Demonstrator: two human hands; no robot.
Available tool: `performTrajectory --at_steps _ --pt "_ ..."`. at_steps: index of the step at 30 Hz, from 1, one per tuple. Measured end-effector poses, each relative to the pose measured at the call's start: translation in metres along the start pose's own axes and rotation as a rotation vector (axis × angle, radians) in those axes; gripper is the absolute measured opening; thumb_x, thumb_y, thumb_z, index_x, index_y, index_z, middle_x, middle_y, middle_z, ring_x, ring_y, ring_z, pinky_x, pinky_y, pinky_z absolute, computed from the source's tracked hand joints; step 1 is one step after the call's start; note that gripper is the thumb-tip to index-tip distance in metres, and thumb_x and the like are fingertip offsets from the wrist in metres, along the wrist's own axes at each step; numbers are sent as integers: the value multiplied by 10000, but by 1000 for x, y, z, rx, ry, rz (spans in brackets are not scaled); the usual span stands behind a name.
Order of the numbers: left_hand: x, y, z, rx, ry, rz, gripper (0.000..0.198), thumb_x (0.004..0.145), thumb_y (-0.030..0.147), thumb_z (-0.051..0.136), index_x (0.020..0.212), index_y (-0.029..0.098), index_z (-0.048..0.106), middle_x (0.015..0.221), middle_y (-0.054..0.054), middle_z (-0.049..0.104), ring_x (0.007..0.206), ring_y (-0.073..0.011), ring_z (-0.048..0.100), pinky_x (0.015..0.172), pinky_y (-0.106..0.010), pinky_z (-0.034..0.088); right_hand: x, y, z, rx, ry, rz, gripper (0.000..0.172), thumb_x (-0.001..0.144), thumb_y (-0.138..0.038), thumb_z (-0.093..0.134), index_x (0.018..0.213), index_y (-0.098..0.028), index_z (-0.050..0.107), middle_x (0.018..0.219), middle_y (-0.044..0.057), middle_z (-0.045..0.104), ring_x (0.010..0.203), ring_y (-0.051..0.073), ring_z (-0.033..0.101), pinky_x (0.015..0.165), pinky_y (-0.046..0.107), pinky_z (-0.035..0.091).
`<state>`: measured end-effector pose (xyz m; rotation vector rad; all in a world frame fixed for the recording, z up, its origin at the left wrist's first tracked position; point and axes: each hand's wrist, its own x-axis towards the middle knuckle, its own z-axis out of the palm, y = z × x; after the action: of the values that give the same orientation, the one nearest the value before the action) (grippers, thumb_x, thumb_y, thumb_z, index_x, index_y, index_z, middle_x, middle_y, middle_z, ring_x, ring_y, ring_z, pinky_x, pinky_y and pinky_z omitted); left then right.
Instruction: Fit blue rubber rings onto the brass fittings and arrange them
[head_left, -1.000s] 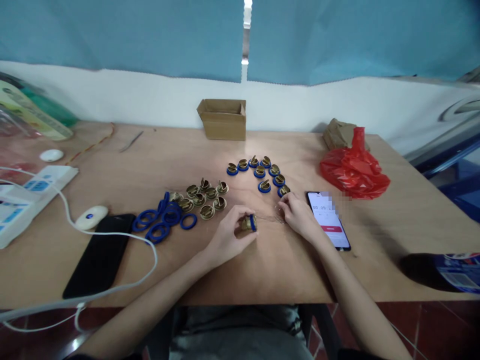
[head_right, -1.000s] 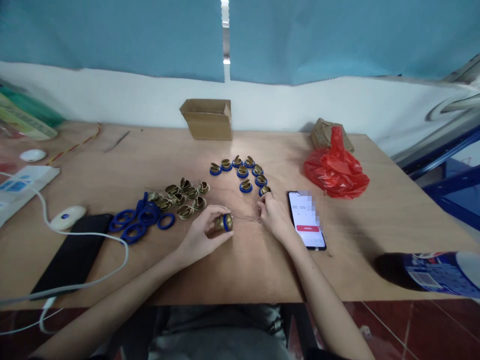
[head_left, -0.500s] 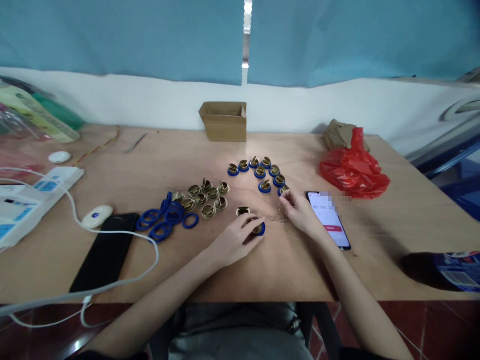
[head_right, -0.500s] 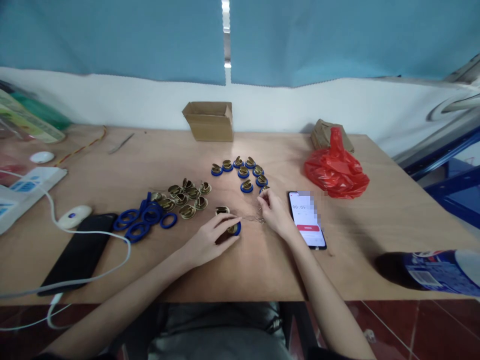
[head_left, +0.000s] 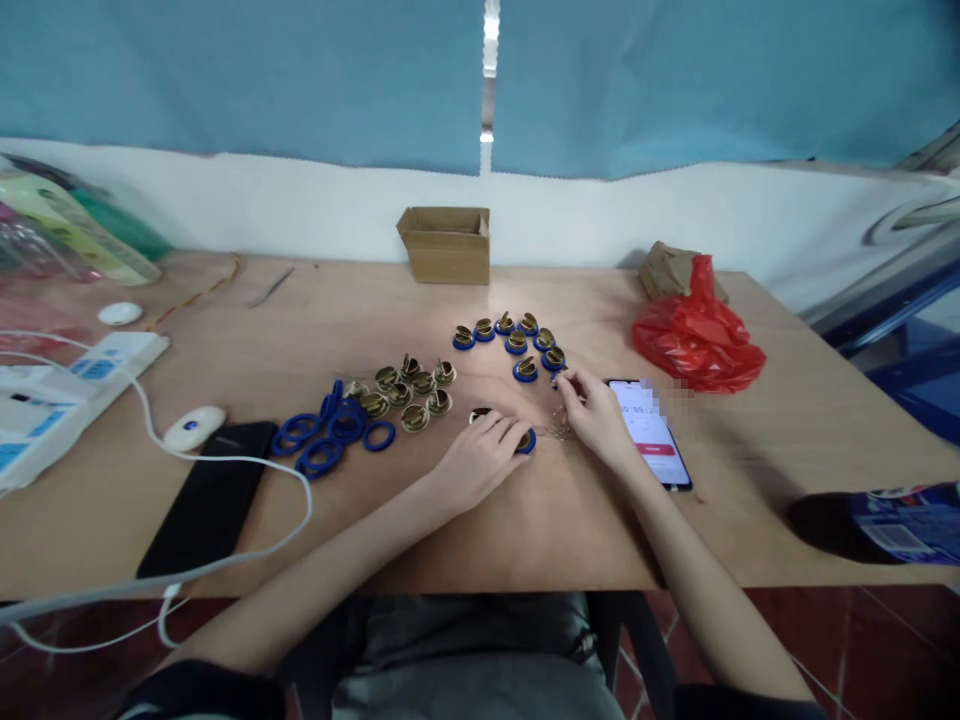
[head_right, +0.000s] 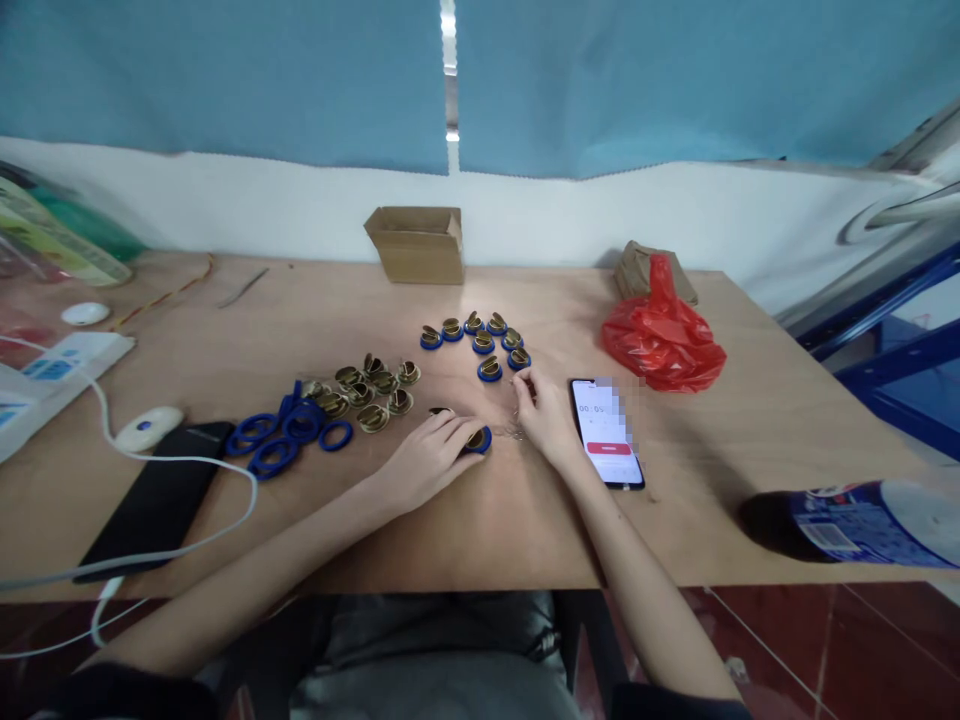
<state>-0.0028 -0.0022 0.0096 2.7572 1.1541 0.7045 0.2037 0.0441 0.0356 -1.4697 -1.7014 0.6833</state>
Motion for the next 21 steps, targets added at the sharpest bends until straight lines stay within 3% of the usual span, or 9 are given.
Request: performTrajectory --at_steps 3,5,8,10,14,21 --pt "21 -2 2 105 -68 -50 287 920 272 656 1141 94 612 1010 -138 714 992 -319 635 852 -436 523 2 2 -1 -15 99 -20 220 942 -375 480 823 -213 569 686 39 624 650 214 604 604 305 446" --pt "36 -3 6 112 -63 -83 312 932 236 632 1198 77 603 1002 -160 715 1001 -335 630 855 -445 507 2 3 -1 -24 119 -26 221 948 -372 481 834 -211 579 717 54 650 688 223 622 626 311 455" --pt "54 -9 9 132 7 -129 470 937 194 608 1375 60 505 1230 -232 658 1106 -364 600 917 -470 474 3 5 -1 -42 119 -26 228 961 -372 472 843 -210 582 742 63 664 720 229 635 642 317 461" --pt "59 -14 8 153 60 -195 548 929 274 636 1410 66 477 1333 -257 593 1159 -386 572 957 -493 451 3 6 0 -60 126 -29 235 966 -376 467 841 -212 578 744 64 662 732 231 634 646 318 462" --pt "42 -26 -1 121 71 -322 660 839 514 710 1276 39 571 1227 -258 617 1121 -418 561 948 -531 445 2 5 2 -84 138 -44 243 972 -384 462 842 -212 574 763 68 662 738 229 623 660 319 459" --pt "3 -31 -6 113 78 -301 293 885 372 687 1064 143 654 1180 -176 641 1119 -359 545 942 -513 461 -6 -6 9 -36 69 -78 251 971 -408 499 826 -210 555 805 47 646 715 203 597 663 308 441"
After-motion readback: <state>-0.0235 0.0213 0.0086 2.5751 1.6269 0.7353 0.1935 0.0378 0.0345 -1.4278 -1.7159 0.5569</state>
